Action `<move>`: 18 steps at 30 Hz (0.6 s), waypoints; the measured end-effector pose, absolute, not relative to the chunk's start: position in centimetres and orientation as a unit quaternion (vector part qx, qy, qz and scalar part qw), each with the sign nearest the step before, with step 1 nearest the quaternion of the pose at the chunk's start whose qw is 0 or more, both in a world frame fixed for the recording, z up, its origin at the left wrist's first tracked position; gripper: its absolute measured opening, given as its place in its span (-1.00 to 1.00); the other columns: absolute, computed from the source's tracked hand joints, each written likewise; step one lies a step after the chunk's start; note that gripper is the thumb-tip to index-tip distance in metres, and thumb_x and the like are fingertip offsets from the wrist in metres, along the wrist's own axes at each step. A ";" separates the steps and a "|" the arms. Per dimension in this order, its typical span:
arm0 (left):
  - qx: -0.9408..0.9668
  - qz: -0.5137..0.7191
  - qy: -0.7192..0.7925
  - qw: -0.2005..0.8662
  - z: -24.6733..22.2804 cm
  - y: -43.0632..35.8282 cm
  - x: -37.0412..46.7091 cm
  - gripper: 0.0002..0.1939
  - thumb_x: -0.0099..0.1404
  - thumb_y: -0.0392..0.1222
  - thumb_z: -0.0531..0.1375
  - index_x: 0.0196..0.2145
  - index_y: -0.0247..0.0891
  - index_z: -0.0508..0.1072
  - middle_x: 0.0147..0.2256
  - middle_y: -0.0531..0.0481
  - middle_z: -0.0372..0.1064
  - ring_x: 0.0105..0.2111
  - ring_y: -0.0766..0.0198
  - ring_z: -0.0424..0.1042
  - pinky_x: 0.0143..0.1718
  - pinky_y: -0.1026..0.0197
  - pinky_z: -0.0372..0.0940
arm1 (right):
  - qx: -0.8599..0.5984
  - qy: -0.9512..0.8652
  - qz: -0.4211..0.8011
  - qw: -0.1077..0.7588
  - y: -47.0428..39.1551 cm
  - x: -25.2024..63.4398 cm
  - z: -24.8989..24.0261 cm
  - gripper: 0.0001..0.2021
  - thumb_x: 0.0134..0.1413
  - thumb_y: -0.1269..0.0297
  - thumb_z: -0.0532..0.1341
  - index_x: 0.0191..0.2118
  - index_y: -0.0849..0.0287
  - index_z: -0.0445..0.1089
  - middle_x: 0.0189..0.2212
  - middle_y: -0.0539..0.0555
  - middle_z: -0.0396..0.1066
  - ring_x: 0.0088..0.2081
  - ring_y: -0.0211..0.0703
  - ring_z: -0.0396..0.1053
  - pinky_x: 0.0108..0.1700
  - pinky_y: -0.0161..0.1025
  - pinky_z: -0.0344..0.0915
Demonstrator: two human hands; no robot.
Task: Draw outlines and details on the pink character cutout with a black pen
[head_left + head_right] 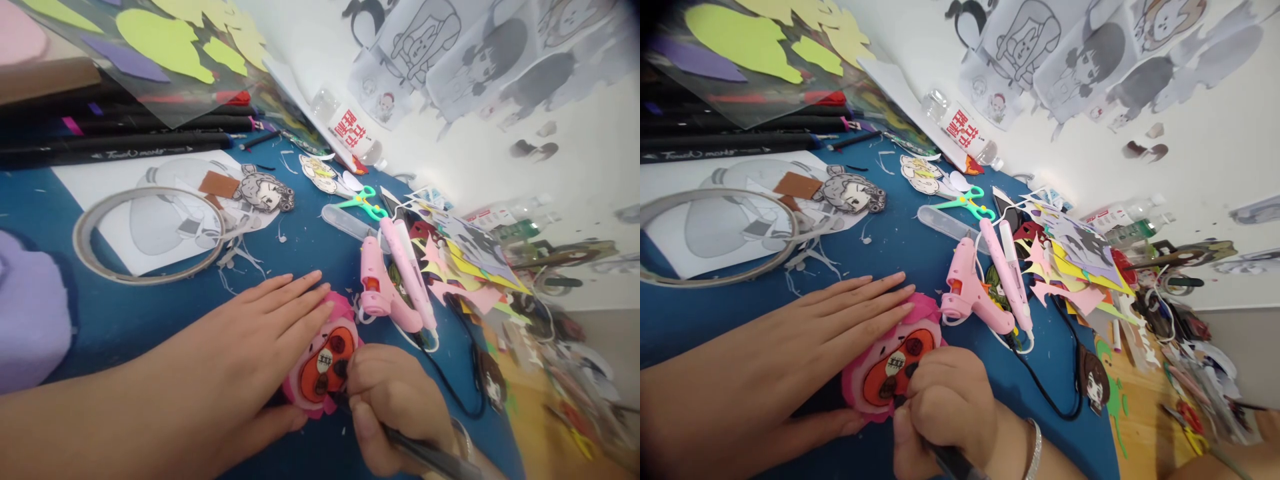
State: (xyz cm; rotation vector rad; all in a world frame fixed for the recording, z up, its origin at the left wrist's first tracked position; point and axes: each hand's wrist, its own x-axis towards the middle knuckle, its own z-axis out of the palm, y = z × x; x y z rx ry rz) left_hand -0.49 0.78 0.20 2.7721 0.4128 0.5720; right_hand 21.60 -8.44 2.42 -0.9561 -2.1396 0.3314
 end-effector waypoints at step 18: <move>0.946 0.236 0.132 0.181 -0.4 0.3 -0.2 0.10 0.05 0.06 0.50 0.42 -0.18 0.11 0.43 0.05 0.15 0.47 0.23 0.00 0.46 0.27 -0.61 | -0.425 -0.771 0.190 0.434 -8.3 21.8 3.8 -0.77 0.14 0.64 0.05 -0.37 0.13 0.12 -0.57 -0.06 0.22 -0.55 -0.31 0.18 -0.49 -0.34 0.19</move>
